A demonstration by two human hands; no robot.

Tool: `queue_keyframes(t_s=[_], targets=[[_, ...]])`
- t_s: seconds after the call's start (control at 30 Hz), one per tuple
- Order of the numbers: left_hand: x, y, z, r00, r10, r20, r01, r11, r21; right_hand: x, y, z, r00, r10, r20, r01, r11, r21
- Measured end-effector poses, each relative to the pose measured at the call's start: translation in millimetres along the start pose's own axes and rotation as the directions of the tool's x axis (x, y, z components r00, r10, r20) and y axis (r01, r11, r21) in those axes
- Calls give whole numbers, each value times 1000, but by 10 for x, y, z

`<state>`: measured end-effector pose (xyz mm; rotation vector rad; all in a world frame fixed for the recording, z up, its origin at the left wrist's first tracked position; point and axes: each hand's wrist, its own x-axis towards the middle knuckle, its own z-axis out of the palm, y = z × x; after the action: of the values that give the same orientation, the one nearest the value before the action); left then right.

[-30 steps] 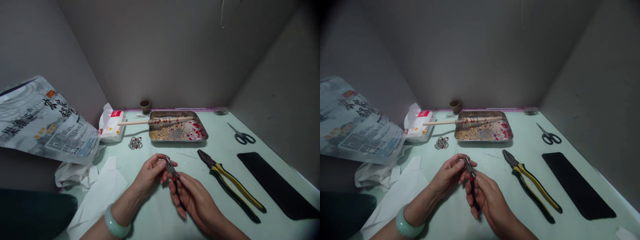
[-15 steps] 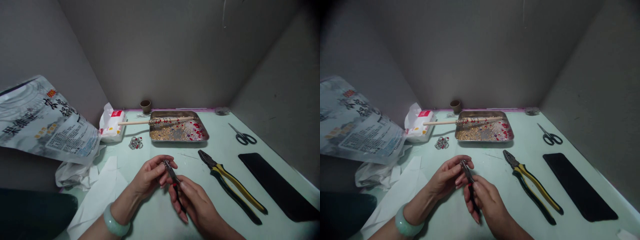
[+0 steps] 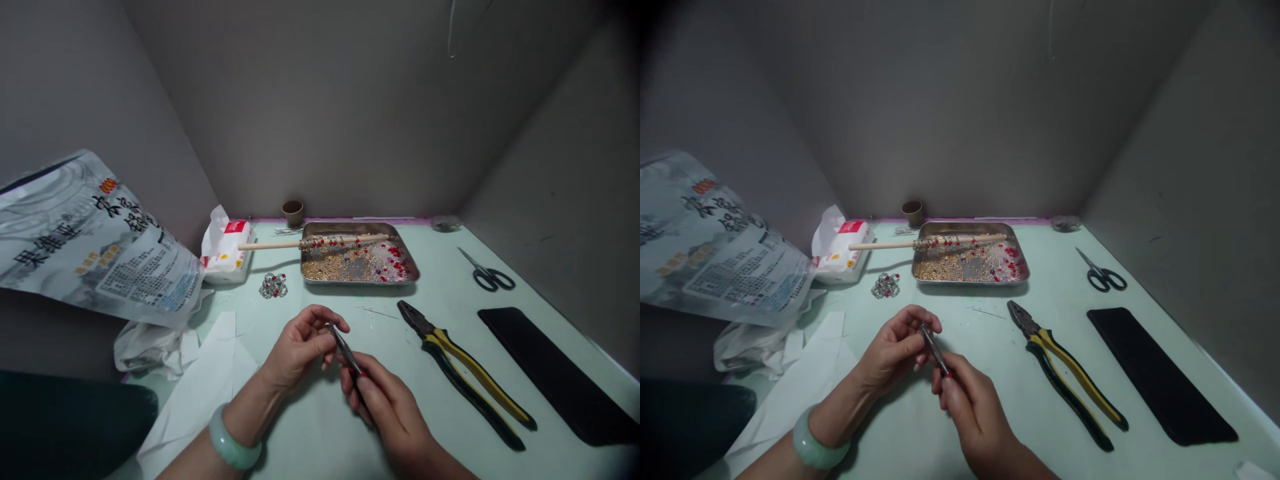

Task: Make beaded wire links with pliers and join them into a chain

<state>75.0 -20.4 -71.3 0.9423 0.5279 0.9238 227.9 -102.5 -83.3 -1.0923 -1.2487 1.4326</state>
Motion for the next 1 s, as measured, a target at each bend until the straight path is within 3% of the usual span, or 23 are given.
queue_keyframes(t_s=[0.2,0.3,0.4,0.5,0.67,0.77,1.0], targets=[[12,48,46,998,-5,-55,10,996,88,26,-21,-64,981,-190,-28,176,948,-266],[14,50,57,995,-7,-95,19,991,131,40,-26,-81,976,-214,-31,193,926,-324],[12,40,57,994,-24,-103,37,992,125,43,-18,-59,991,-121,-50,108,972,-208],[15,36,50,993,-48,-109,60,992,110,63,-14,-29,999,44,-28,-43,998,49],[38,49,34,984,-81,-156,104,983,150,138,-63,-35,972,224,69,-232,873,430],[47,59,33,982,-52,-179,92,971,221,161,-98,-50,955,279,98,-290,817,498],[57,33,25,983,-42,-179,95,948,304,167,-80,-44,954,288,87,-293,818,494]])
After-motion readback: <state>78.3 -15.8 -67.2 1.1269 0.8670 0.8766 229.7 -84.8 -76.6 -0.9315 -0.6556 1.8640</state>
